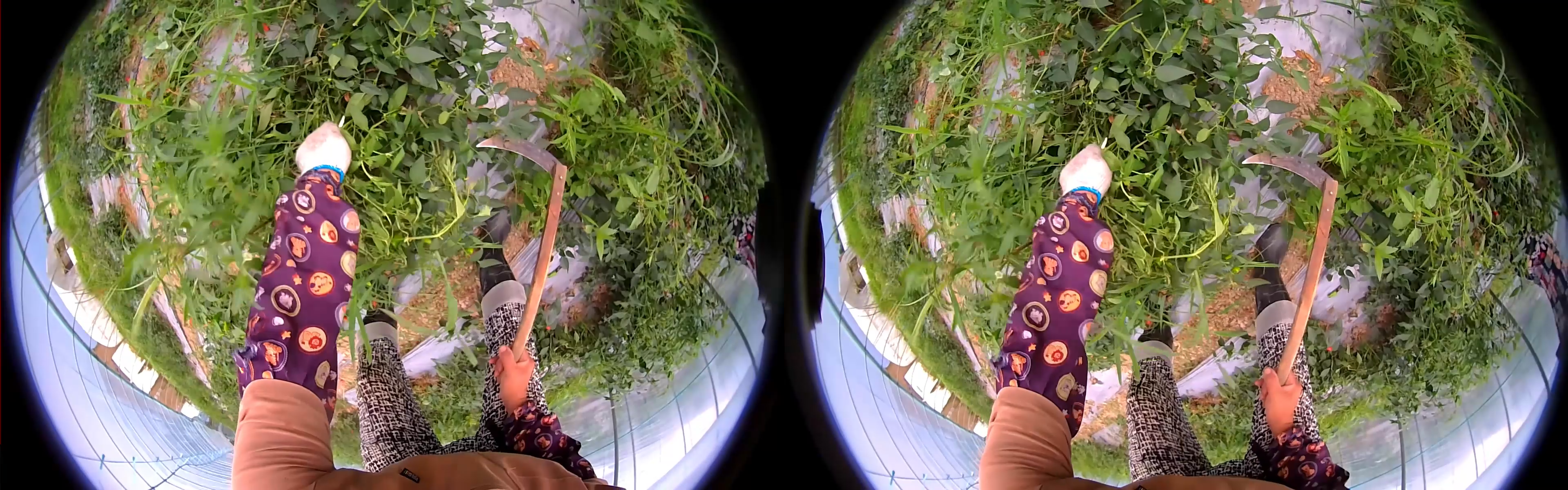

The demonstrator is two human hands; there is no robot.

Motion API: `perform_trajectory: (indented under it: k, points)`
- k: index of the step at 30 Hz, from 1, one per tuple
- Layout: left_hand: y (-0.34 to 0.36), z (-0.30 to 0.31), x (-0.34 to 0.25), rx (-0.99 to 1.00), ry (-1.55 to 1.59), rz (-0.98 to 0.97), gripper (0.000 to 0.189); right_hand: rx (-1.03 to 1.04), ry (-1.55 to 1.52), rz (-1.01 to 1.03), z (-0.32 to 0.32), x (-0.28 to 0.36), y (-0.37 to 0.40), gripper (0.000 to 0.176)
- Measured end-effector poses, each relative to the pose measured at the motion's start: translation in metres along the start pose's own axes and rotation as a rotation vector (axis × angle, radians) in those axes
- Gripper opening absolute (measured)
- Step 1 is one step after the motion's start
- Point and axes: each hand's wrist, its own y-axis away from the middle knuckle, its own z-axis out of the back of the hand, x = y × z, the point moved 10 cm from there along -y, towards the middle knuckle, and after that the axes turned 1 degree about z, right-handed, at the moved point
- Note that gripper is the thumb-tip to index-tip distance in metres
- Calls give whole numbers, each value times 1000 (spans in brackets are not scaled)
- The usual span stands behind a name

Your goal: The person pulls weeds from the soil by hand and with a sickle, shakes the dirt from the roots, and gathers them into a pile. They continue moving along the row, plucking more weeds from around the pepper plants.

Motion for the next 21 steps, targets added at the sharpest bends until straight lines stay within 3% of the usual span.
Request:
perform_trajectory:
  k: [2, 4, 5, 8, 9, 11, 12, 14, 16, 18, 19, 21]
  points:
    - [6, -3, 5, -28, -27, 7, 21, 16, -25, 8, -2, -2, -2, 20]
    - [14, -13, 10, -207, -167, -28, 20, -1, -62, 25, -4, 4, -1, 20]
    - [9, -41, 28, -212, -164, -25, 20, -20, -53, -12, -6, 8, 2, 21]
    - [21, -95, 34, -368, -518, -315, 23, -38, -117, 32, -6, 9, 2, 23]
    - [32, -101, 45, -339, -59, -295, 23, -24, -114, 28, -5, 6, 0, 25]
    - [85, -75, 49, -336, 402, -218, 18, -8, -150, 48, -8, 8, 1, 25]
    - [118, -48, 44, -371, 406, -175, 13, 4, -192, 70, -9, 11, 1, 26]
    - [140, -54, 55, -267, 527, -2, 16, -4, -183, 64, -11, 10, 0, 27]
    - [168, -49, 59, -367, 570, 47, 17, -9, -196, 77, -12, 11, 0, 27]
    - [196, -72, 44, -591, 150, -338, 17, -7, -179, 77, -15, 12, -1, 27]
    - [215, -67, 54, -458, 605, -123, 11, -12, -168, 74, -14, 11, 0, 27]
    - [252, -58, 49, -387, 578, -204, 6, -19, -176, 96, -14, 14, 0, 27]
